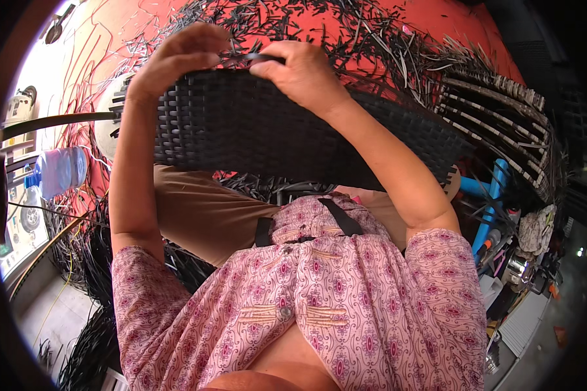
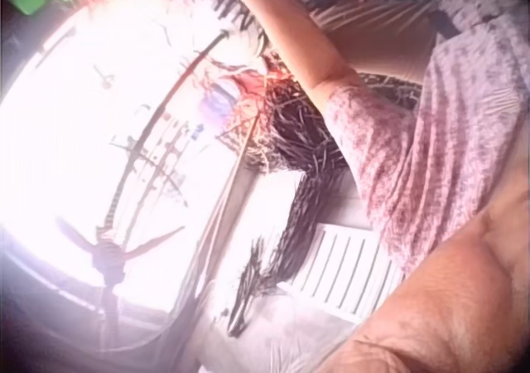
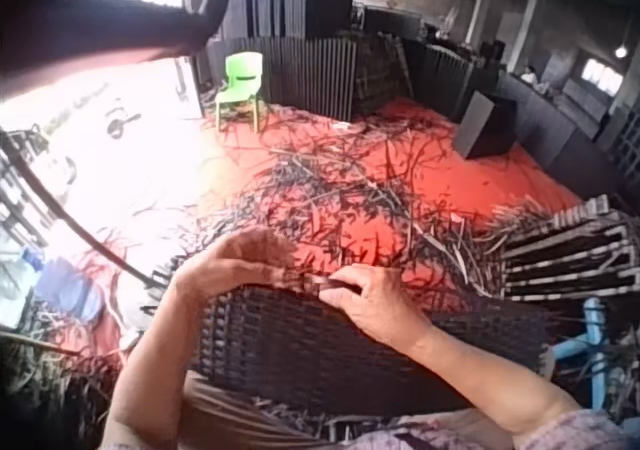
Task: The person weaves a black plastic basket by hand, threading black plastic strips through the existing weave. The person sits on the floor and works on the basket's edge, pulling and tucking the strips to secure them.
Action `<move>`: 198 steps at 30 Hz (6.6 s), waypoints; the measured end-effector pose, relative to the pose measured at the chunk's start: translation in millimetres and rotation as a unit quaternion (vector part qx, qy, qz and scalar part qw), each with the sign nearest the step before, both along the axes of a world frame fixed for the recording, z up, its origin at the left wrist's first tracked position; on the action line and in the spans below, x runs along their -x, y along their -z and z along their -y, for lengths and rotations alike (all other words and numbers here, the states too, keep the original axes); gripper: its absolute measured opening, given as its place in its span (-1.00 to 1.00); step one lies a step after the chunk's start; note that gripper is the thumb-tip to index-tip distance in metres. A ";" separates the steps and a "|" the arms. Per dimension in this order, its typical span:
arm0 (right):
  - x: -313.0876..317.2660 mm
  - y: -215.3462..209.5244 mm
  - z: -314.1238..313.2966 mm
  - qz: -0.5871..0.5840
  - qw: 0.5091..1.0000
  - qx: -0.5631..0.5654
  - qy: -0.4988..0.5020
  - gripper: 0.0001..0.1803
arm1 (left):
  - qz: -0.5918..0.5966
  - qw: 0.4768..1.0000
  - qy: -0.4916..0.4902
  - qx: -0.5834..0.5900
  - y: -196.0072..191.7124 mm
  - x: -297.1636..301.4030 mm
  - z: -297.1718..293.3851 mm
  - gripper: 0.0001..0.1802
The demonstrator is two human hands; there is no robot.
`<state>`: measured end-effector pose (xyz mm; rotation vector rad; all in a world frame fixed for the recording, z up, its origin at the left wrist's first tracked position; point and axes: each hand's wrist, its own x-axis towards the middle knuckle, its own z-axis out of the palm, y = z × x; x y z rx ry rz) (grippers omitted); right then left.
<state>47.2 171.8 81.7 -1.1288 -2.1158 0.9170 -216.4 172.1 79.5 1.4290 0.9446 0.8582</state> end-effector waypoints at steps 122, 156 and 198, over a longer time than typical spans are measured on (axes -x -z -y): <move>-75.7 -59.0 105.3 -0.122 0.953 0.182 -0.212 -0.75 | -0.148 0.934 -0.267 -0.184 -75.6 -155.7 211.0 -0.72; -77.2 -25.5 11.8 0.087 0.953 0.277 -0.089 -0.88 | -0.065 0.997 0.011 0.037 35.0 -125.6 79.6 -0.62; -67.5 -18.2 16.4 0.043 0.949 0.300 -0.087 -0.85 | -0.274 0.935 0.219 -0.057 12.8 -77.9 39.9 -0.67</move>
